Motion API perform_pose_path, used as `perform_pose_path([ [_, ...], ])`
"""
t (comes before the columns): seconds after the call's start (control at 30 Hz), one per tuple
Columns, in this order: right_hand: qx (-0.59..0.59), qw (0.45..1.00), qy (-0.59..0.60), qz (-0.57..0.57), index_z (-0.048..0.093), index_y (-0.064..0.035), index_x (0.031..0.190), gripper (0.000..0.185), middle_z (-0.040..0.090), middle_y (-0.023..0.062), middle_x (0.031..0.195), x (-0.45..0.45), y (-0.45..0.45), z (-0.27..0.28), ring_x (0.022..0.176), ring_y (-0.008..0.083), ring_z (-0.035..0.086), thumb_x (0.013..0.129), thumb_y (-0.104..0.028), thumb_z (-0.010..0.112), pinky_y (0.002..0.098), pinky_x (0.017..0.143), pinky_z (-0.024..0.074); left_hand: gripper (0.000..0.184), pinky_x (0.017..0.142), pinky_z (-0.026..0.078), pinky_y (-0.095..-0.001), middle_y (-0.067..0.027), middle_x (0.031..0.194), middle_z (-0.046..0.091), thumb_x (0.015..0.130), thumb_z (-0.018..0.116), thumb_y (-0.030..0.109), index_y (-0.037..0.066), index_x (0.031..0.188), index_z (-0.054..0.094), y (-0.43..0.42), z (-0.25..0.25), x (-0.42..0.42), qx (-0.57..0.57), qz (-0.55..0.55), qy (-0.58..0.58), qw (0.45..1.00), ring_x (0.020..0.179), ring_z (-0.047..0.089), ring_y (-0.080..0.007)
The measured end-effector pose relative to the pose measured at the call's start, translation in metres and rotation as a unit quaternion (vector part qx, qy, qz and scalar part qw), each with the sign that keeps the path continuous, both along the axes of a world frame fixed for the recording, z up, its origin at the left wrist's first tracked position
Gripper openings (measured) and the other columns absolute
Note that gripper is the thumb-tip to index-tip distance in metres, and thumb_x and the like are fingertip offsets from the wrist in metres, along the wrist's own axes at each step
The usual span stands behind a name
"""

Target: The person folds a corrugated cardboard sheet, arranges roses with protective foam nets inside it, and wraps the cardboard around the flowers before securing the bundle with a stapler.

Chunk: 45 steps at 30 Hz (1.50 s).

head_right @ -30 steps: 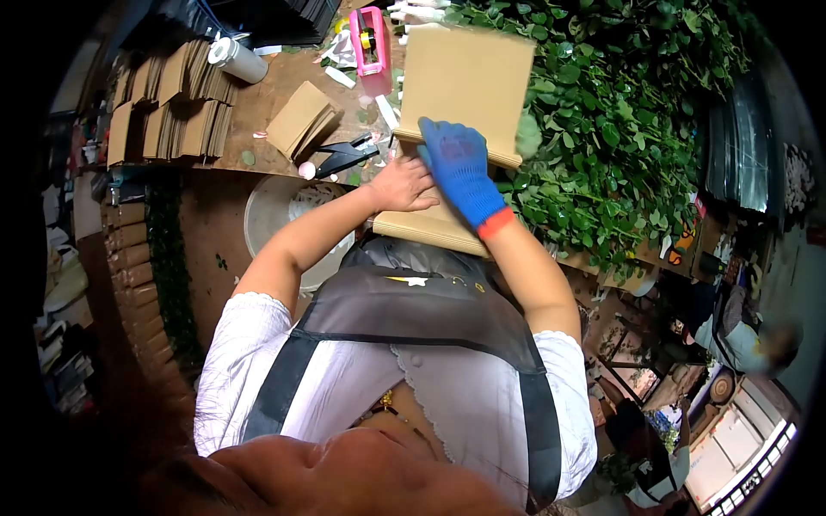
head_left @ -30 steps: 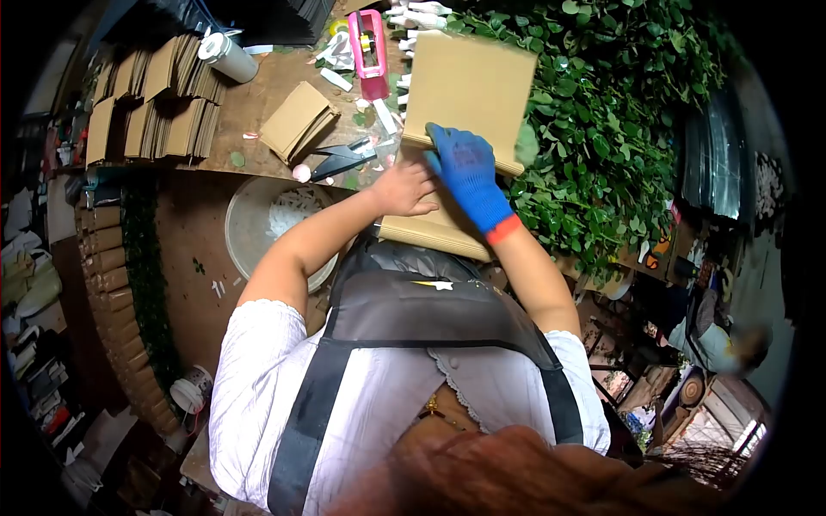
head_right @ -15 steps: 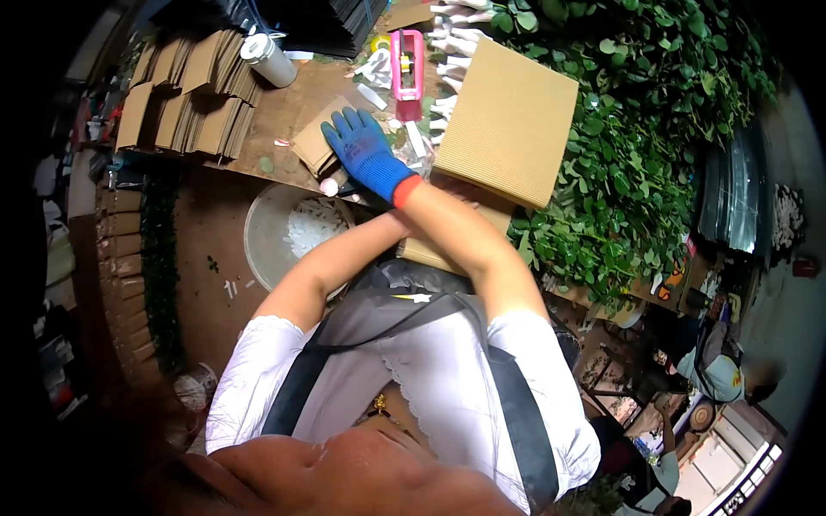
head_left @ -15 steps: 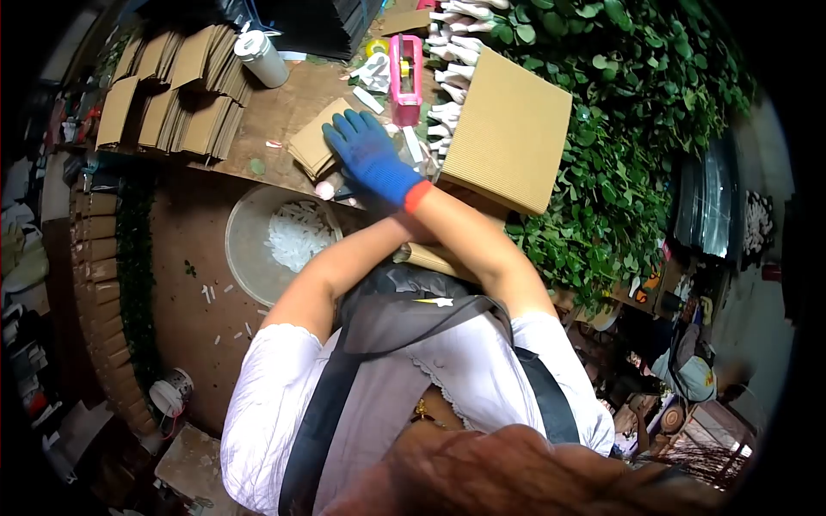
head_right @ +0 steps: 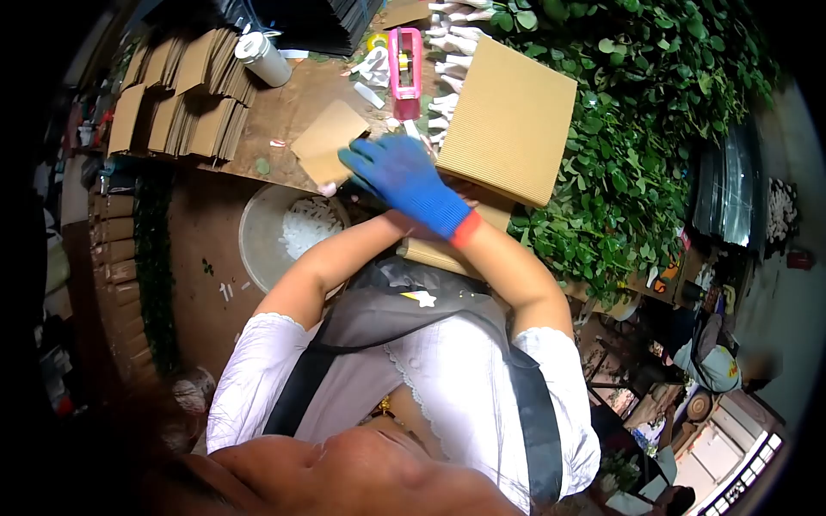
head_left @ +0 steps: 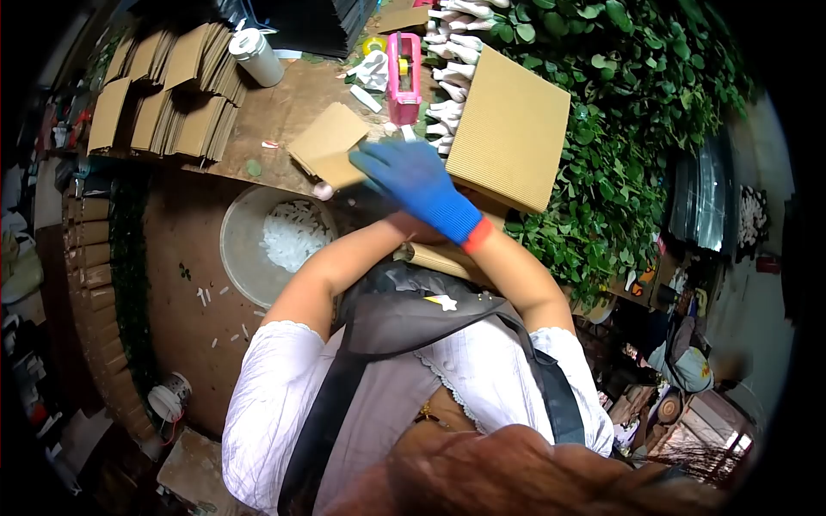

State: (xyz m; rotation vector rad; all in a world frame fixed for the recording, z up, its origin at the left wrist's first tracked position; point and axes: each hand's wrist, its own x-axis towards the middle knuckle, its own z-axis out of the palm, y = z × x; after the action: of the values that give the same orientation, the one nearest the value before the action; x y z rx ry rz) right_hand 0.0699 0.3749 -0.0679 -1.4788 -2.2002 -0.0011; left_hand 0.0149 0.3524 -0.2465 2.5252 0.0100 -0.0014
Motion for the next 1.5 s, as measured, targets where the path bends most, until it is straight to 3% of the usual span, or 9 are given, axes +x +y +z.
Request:
perform_pose_path([
  [0.17,-0.325,0.908,0.245,-0.101,0.071,-0.0073,0.112,0.027,0.072,0.0103,0.103,0.052,-0.125,-0.038,0.087,0.0260,0.070,0.090,-0.023,0.071,0.0356,0.078,0.0551,0.064,0.112,0.037,-0.0456,-0.0130,0.145,0.051,0.095,0.053,0.039,0.019,0.154,0.038,0.000,-0.017,-0.011,0.050,0.004,-0.041,0.998,0.130,0.051,-0.0329],
  [0.27,-0.472,0.682,0.497,-0.253,0.070,0.0014,0.103,0.036,0.072,0.0116,0.090,0.088,-0.158,-0.071,0.076,0.0141,0.070,0.092,-0.033,0.069,0.0311,0.071,0.0572,0.058,0.104,0.042,-0.0446,-0.0131,0.134,0.058,0.083,0.062,0.042,0.015,0.135,0.058,0.008,0.044,-0.013,-0.004,0.021,0.077,0.997,0.121,0.056,-0.0326],
  [0.37,-0.562,0.648,0.439,-0.267,0.069,0.0028,0.096,0.039,0.073,0.0105,0.079,0.112,-0.155,-0.081,0.064,0.0161,0.071,0.090,-0.036,0.070,0.0300,0.065,0.0577,0.047,0.102,0.042,-0.0433,-0.0114,0.129,0.063,0.084,0.057,0.039,0.011,0.121,0.066,0.008,0.023,-0.017,0.130,-0.025,-0.019,0.991,0.122,0.055,-0.0266],
  [0.63,-0.549,0.764,0.207,-0.268,0.071,-0.0024,0.079,0.051,0.071,0.0121,0.071,0.098,-0.140,-0.077,0.062,0.0242,0.069,0.094,-0.048,0.052,0.0388,0.067,0.0550,0.061,0.118,0.028,-0.0492,-0.0188,0.154,0.040,0.094,0.062,0.034,0.005,0.145,0.045,0.051,0.031,-0.079,0.087,0.063,-0.086,0.991,0.140,0.040,-0.0352],
  [0.8,-0.502,0.833,0.052,-0.224,0.074,-0.0050,0.082,0.056,0.072,0.0180,0.081,0.094,-0.139,-0.088,0.076,0.0333,0.070,0.094,-0.052,0.046,0.0454,0.075,0.0544,0.025,0.081,0.058,-0.0363,-0.0107,0.112,0.069,0.084,0.073,0.016,0.003,0.105,0.070,0.028,0.071,-0.036,0.056,-0.008,-0.243,0.968,0.098,0.068,-0.0274],
  [0.97,-0.496,0.851,-0.021,-0.170,0.076,-0.0092,0.094,0.058,0.072,0.0196,0.097,0.093,-0.151,-0.048,0.088,0.0367,0.070,0.094,-0.058,0.044,0.0480,0.079,0.0538,0.015,0.087,0.055,-0.0390,-0.0095,0.106,0.067,0.084,0.070,0.013,0.004,0.096,0.068,0.008,0.067,-0.029,0.058,0.036,-0.165,0.984,0.107,0.063,-0.0312],
  [1.1,-0.107,0.875,0.363,-0.303,0.072,-0.0101,0.112,0.027,0.072,0.0135,0.101,0.142,-0.169,-0.003,0.090,0.0358,0.069,0.092,-0.027,0.063,0.0469,0.087,0.0530,0.045,0.098,0.050,-0.0452,-0.0149,0.118,0.061,0.075,0.081,0.031,0.001,0.104,0.063,0.010,0.074,-0.031,0.032,0.011,-0.097,0.995,0.121,0.055,-0.0379],
  [1.23,0.079,0.893,-0.100,-0.431,0.054,-0.0065,0.136,0.059,0.057,0.0172,0.132,0.231,-0.144,-0.003,0.117,0.0348,0.058,0.080,-0.017,0.069,0.0447,0.096,0.0503,0.057,0.101,0.047,-0.0462,-0.0201,0.122,0.056,0.071,0.084,0.034,-0.002,0.109,0.060,0.012,0.081,-0.028,0.004,-0.010,-0.069,0.998,0.123,0.052,-0.0404],
  [1.5,0.201,0.947,0.126,-0.216,0.065,-0.0109,0.126,0.048,0.064,0.0171,0.126,0.252,-0.110,-0.006,0.112,0.0348,0.064,0.081,-0.023,0.075,0.0413,0.098,0.0514,0.057,0.101,0.047,-0.0456,-0.0199,0.125,0.056,0.068,0.085,0.030,-0.002,0.108,0.059,0.011,0.085,-0.028,0.002,-0.005,-0.062,0.998,0.121,0.052,-0.0403],
])
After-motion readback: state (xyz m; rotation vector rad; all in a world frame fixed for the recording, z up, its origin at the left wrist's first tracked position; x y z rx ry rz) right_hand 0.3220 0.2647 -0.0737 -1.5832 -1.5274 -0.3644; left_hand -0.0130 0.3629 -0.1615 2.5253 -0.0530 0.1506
